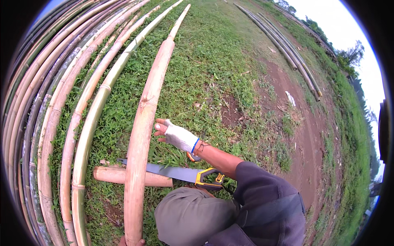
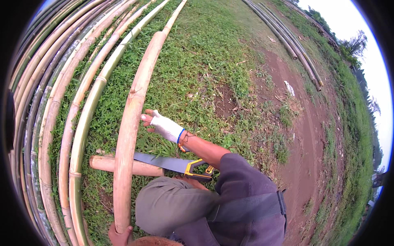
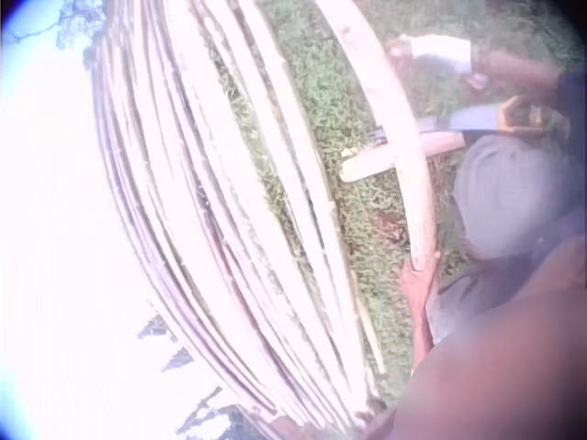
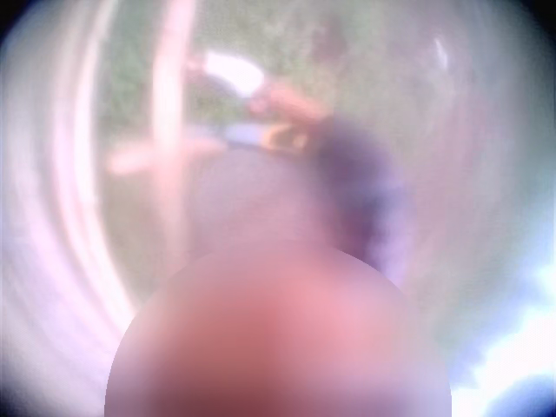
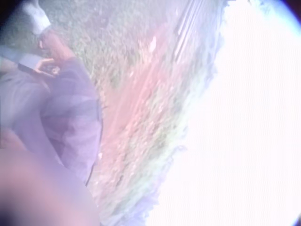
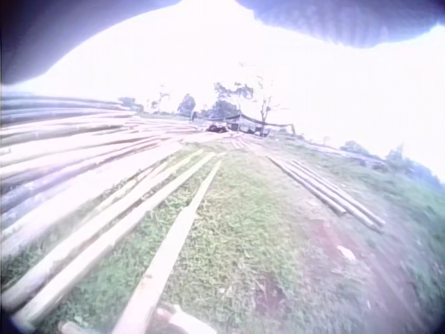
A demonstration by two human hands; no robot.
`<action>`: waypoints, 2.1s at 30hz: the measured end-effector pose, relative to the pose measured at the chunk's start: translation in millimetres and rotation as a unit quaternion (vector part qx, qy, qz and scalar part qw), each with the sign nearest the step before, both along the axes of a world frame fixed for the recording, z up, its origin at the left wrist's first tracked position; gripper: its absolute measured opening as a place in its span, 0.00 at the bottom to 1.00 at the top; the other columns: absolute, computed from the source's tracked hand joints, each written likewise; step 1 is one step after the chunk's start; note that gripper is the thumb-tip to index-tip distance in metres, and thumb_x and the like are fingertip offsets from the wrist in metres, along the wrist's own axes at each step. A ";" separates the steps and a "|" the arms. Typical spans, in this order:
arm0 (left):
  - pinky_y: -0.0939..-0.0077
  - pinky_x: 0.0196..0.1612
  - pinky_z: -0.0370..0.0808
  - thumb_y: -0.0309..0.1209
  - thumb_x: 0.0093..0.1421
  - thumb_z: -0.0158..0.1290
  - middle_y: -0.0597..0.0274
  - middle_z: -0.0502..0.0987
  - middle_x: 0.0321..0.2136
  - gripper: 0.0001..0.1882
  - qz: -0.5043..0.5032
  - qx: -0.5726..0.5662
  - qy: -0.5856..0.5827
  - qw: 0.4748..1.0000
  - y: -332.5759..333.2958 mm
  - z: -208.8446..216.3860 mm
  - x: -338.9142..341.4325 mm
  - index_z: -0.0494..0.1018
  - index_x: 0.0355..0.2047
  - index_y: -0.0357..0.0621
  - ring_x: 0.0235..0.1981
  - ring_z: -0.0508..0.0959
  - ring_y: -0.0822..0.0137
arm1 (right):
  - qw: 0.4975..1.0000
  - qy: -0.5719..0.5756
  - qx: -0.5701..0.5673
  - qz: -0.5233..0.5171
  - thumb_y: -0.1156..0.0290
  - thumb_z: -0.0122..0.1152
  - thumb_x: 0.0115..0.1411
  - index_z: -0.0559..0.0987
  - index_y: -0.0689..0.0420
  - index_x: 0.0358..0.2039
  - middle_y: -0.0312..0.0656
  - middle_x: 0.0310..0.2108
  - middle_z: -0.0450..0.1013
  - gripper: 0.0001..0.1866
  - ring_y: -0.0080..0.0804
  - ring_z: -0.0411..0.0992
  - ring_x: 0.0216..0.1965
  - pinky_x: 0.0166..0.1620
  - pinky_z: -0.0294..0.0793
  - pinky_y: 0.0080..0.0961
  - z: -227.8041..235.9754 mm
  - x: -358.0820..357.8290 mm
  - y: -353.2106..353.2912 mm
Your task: The person measures bamboo poles with a tape measure and cuts them to length using a hand saw. The cut pieces are placed on the ground next to the remaining poles.
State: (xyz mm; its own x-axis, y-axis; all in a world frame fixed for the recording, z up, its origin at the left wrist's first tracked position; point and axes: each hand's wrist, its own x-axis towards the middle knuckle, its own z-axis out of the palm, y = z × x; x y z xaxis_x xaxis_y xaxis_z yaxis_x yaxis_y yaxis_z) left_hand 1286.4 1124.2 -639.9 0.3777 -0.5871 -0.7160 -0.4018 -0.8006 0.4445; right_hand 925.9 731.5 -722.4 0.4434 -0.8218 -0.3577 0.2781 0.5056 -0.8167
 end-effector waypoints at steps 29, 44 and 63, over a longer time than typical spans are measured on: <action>0.49 0.63 0.76 0.38 0.43 0.78 0.39 0.79 0.59 0.51 -0.133 -0.133 -0.241 0.952 111.6 -35.9 -56.0 0.70 0.68 0.39 0.60 0.79 0.40 | 0.954 -0.012 -0.008 -0.299 0.52 0.77 0.63 0.72 0.50 0.55 0.43 0.39 0.72 0.29 0.39 0.70 0.41 0.45 0.75 0.43 -44.1 -171.2 -142.9; 0.42 0.73 0.63 0.38 0.39 0.80 0.45 0.72 0.66 0.56 -0.298 -0.321 -0.302 0.847 -79.9 6.1 -92.9 0.66 0.69 0.43 0.69 0.70 0.43 | 0.909 -0.304 0.283 0.000 0.57 0.73 0.67 0.60 0.62 0.73 0.53 0.71 0.65 0.43 0.50 0.64 0.72 0.78 0.58 0.52 -52.6 48.2 114.5; 0.53 0.55 0.81 0.44 0.40 0.81 0.43 0.86 0.45 0.49 -0.226 -0.134 -0.130 0.956 -69.8 28.0 -67.2 0.72 0.62 0.43 0.48 0.88 0.44 | 0.928 -0.163 -0.061 -0.328 0.52 0.67 0.70 0.65 0.62 0.69 0.52 0.62 0.71 0.37 0.49 0.71 0.64 0.70 0.68 0.52 28.2 -171.6 -114.7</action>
State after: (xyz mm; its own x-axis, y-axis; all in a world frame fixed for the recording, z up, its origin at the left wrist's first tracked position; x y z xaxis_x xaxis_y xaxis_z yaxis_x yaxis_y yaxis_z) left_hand 1219.2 1054.4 -611.9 0.1873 -0.8814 -0.4336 -0.8042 -0.3911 0.4477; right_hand 754.3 616.8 -694.2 -0.0984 -0.9788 -0.1797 0.7365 0.0499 -0.6746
